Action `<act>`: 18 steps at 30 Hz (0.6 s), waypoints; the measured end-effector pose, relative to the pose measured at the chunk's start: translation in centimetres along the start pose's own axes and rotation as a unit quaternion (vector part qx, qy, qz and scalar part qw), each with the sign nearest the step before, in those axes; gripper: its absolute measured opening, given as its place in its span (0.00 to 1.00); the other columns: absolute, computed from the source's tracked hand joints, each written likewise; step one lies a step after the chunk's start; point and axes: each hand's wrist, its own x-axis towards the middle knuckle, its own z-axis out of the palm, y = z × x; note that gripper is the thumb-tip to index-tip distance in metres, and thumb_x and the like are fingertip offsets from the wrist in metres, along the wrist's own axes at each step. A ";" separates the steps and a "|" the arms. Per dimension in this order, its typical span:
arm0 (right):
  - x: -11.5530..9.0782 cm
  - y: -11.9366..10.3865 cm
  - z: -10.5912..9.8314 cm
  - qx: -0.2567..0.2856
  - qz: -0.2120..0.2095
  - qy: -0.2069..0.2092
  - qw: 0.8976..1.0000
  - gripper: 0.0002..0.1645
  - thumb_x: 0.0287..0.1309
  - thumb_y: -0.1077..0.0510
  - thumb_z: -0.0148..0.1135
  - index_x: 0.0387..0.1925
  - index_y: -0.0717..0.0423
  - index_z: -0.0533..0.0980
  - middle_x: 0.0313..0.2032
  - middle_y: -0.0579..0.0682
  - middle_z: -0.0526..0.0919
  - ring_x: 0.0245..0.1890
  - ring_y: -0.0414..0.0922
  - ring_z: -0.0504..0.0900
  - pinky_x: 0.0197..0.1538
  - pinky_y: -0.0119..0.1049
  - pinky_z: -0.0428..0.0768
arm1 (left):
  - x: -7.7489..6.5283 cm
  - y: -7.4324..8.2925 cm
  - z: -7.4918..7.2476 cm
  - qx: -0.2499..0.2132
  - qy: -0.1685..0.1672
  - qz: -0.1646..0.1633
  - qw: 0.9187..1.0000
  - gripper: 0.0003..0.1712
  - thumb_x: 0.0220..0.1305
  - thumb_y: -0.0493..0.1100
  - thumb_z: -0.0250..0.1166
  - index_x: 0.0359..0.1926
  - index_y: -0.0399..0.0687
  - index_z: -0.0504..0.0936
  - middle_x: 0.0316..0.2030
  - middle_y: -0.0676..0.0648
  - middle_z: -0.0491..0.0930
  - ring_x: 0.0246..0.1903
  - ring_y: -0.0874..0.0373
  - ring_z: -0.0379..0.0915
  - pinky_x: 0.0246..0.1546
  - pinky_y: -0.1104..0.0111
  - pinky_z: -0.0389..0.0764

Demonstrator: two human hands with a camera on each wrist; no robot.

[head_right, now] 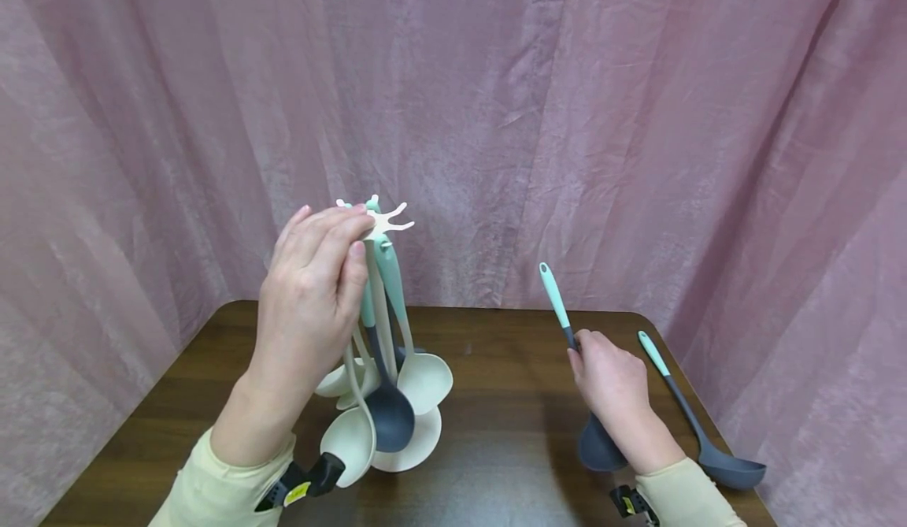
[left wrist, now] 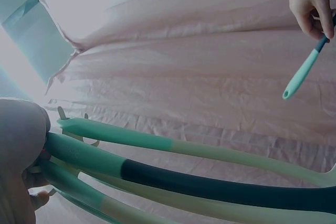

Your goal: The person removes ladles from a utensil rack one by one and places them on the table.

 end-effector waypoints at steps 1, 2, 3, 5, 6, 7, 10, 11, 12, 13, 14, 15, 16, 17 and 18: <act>0.0 0.3 0.0 -0.002 0.000 -0.001 1.000 0.10 0.68 0.61 0.77 0.44 0.62 0.83 0.30 0.49 0.83 0.18 0.43 0.73 0.18 0.43 0.71 | 0.0 0.0 0.0 0.000 0.000 0.000 1.000 0.18 0.84 0.38 0.54 0.59 0.36 0.87 0.60 0.39 0.88 0.64 0.39 0.81 0.80 0.48 0.65; 0.0 0.5 0.0 -0.004 0.000 -0.002 1.000 0.10 0.68 0.61 0.77 0.43 0.62 0.83 0.29 0.49 0.82 0.18 0.42 0.73 0.19 0.43 0.71 | 0.0 0.0 0.0 0.000 0.000 0.000 1.000 0.18 0.84 0.38 0.54 0.59 0.36 0.87 0.60 0.39 0.88 0.64 0.39 0.81 0.80 0.48 0.64; 0.0 0.8 0.0 -0.006 0.002 -0.006 1.000 0.10 0.68 0.61 0.77 0.43 0.62 0.83 0.29 0.49 0.82 0.19 0.42 0.72 0.19 0.43 0.71 | 0.0 0.0 0.0 -0.001 0.000 0.000 1.000 0.18 0.84 0.38 0.54 0.59 0.36 0.87 0.60 0.39 0.88 0.64 0.39 0.81 0.80 0.48 0.64; 0.0 1.3 0.0 -0.009 0.005 -0.012 1.000 0.10 0.68 0.61 0.77 0.43 0.62 0.83 0.29 0.48 0.82 0.19 0.42 0.73 0.19 0.43 0.71 | 0.0 0.0 0.0 -0.002 -0.002 0.000 1.000 0.18 0.84 0.38 0.54 0.59 0.36 0.87 0.60 0.39 0.88 0.64 0.39 0.81 0.80 0.48 0.64; 0.0 1.6 0.0 -0.012 0.006 -0.014 1.000 0.09 0.69 0.61 0.77 0.43 0.61 0.83 0.28 0.48 0.82 0.19 0.42 0.73 0.19 0.44 0.71 | 0.0 0.0 0.0 -0.001 -0.004 -0.001 1.000 0.18 0.84 0.38 0.54 0.60 0.36 0.87 0.60 0.39 0.87 0.64 0.39 0.81 0.80 0.48 0.64; 0.1 1.9 0.1 -0.014 0.008 -0.017 1.000 0.09 0.69 0.61 0.77 0.42 0.61 0.83 0.28 0.47 0.81 0.19 0.42 0.73 0.19 0.44 0.71 | 0.0 0.0 -0.1 -0.001 -0.005 -0.002 1.000 0.18 0.84 0.38 0.54 0.60 0.36 0.87 0.60 0.39 0.87 0.64 0.40 0.81 0.80 0.49 0.64; 0.0 2.7 0.0 -0.017 0.020 -0.029 0.999 0.09 0.69 0.60 0.76 0.42 0.61 0.83 0.28 0.48 0.81 0.20 0.43 0.74 0.19 0.46 0.73 | 0.0 0.0 -0.1 -0.002 -0.009 -0.004 1.000 0.18 0.84 0.38 0.54 0.60 0.36 0.87 0.61 0.39 0.87 0.65 0.40 0.81 0.80 0.49 0.64; 0.0 2.9 0.0 -0.018 0.025 -0.033 0.999 0.09 0.69 0.60 0.76 0.42 0.61 0.83 0.28 0.48 0.81 0.20 0.44 0.74 0.19 0.47 0.73 | -0.1 0.0 -0.1 -0.001 -0.009 -0.004 1.000 0.18 0.84 0.38 0.54 0.60 0.36 0.87 0.61 0.40 0.87 0.65 0.41 0.81 0.80 0.49 0.64; 0.0 3.2 0.0 -0.018 0.030 -0.038 0.999 0.09 0.69 0.60 0.75 0.43 0.62 0.83 0.27 0.48 0.81 0.19 0.45 0.74 0.19 0.48 0.73 | -0.1 0.0 -0.1 -0.001 -0.010 -0.005 1.000 0.18 0.84 0.38 0.54 0.60 0.36 0.87 0.61 0.40 0.87 0.65 0.41 0.81 0.80 0.49 0.64; -0.1 3.5 0.0 -0.017 0.036 -0.044 0.998 0.09 0.70 0.60 0.75 0.43 0.62 0.83 0.27 0.48 0.81 0.19 0.46 0.75 0.19 0.49 0.74 | -0.1 0.0 -0.1 -0.001 -0.010 -0.005 1.000 0.18 0.84 0.38 0.54 0.60 0.36 0.87 0.61 0.40 0.87 0.65 0.41 0.81 0.80 0.49 0.64; -0.1 3.7 0.0 -0.017 0.042 -0.050 0.998 0.09 0.70 0.60 0.75 0.43 0.62 0.83 0.26 0.48 0.81 0.19 0.47 0.75 0.20 0.50 0.74 | -0.1 0.0 -0.1 -0.001 -0.010 -0.005 1.000 0.18 0.84 0.38 0.54 0.60 0.36 0.87 0.61 0.40 0.87 0.65 0.41 0.80 0.80 0.49 0.64; -0.1 4.0 -0.1 -0.017 0.047 -0.055 0.997 0.09 0.70 0.60 0.75 0.43 0.62 0.83 0.26 0.49 0.82 0.19 0.47 0.76 0.20 0.51 0.75 | -0.1 0.0 -0.1 0.000 -0.011 -0.005 1.000 0.18 0.84 0.38 0.54 0.60 0.36 0.87 0.61 0.40 0.87 0.65 0.41 0.80 0.80 0.49 0.64; -0.1 4.3 -0.1 -0.018 0.051 -0.060 0.997 0.09 0.70 0.60 0.74 0.43 0.62 0.83 0.26 0.49 0.82 0.19 0.48 0.76 0.20 0.52 0.75 | -0.1 0.0 -0.1 0.001 -0.011 -0.004 1.000 0.18 0.85 0.39 0.54 0.60 0.36 0.87 0.61 0.40 0.87 0.65 0.41 0.80 0.80 0.49 0.64; -0.1 4.6 -0.1 -0.019 0.055 -0.065 0.996 0.09 0.70 0.60 0.74 0.43 0.62 0.83 0.25 0.49 0.82 0.19 0.50 0.76 0.20 0.53 0.76 | -0.1 0.0 -0.1 0.001 -0.011 -0.004 1.000 0.18 0.85 0.39 0.54 0.60 0.36 0.87 0.61 0.40 0.87 0.65 0.41 0.80 0.80 0.49 0.64; -0.1 4.9 -0.2 -0.020 0.059 -0.069 0.996 0.09 0.70 0.60 0.74 0.42 0.62 0.83 0.25 0.50 0.82 0.19 0.51 0.77 0.20 0.54 0.76 | -0.1 0.0 -0.1 0.001 -0.011 -0.004 1.000 0.18 0.85 0.38 0.54 0.60 0.36 0.87 0.61 0.40 0.87 0.65 0.41 0.80 0.80 0.49 0.64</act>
